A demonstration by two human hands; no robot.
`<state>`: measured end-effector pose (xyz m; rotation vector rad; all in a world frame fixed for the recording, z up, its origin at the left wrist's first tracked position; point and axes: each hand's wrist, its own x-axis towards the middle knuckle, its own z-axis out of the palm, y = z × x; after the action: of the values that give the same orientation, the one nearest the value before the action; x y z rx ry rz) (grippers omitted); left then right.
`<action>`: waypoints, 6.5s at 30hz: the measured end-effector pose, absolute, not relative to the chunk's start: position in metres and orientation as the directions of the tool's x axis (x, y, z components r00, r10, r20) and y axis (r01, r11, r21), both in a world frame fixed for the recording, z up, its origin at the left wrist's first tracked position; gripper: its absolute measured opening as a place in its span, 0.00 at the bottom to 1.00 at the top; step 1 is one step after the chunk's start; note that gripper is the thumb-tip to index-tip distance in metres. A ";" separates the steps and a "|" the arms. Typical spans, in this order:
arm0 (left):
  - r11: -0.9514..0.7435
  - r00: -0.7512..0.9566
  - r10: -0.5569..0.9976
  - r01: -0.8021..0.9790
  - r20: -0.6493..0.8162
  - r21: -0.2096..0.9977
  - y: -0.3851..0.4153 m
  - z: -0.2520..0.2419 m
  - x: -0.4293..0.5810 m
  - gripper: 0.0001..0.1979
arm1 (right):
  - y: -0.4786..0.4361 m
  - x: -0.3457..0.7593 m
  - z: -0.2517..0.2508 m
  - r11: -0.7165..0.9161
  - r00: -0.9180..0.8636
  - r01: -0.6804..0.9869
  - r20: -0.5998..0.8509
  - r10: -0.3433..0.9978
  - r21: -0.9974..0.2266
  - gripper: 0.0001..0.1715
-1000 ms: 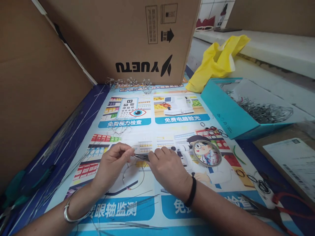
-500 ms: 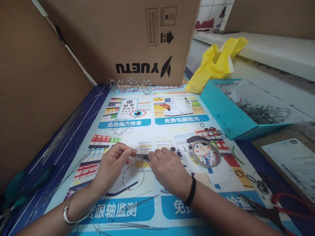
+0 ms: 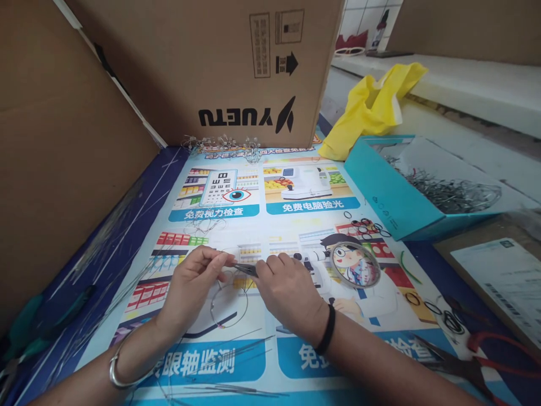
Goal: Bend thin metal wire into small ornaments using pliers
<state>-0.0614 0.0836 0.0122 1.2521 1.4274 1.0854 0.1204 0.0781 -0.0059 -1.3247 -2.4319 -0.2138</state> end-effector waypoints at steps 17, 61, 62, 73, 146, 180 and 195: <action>0.144 -0.046 0.989 0.053 -0.142 0.988 0.082 0.007 -0.060 0.09 | 0.080 0.122 -0.006 0.553 -0.505 0.833 0.386 0.772 -0.014 0.06; 0.048 -0.030 0.998 -0.279 -0.059 0.959 0.078 0.012 -0.059 0.05 | 0.068 0.114 0.015 -0.347 -0.557 0.096 -0.339 0.759 -0.933 0.23; 0.043 -0.028 0.998 -0.280 -0.053 0.959 0.078 0.012 -0.059 0.05 | 0.068 0.114 0.014 -0.352 -0.555 0.097 -0.344 0.757 -0.931 0.23; 0.001 -0.011 1.000 -0.261 -0.004 0.965 0.077 0.012 -0.058 0.04 | 0.067 0.112 0.007 -0.416 -0.564 0.027 -0.357 0.744 -0.909 0.23; -0.122 0.135 0.986 0.168 0.100 0.978 0.073 0.009 -0.067 0.06 | 0.067 0.116 0.012 -0.267 -0.530 0.234 -0.353 0.771 -0.935 0.09; -0.392 0.337 0.907 0.463 0.251 0.795 0.084 0.010 -0.070 0.06 | 0.081 0.125 0.013 0.157 -0.312 0.446 0.011 0.950 -0.881 0.08; -0.446 0.568 0.822 0.695 -0.049 0.564 0.098 0.029 -0.090 0.07 | 0.080 0.123 0.008 0.307 -0.328 0.565 0.133 0.935 -0.766 0.11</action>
<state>-0.0895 0.0979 0.0287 2.2669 1.2112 0.3141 0.1229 0.0799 0.0077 -1.3263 -2.0012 0.8323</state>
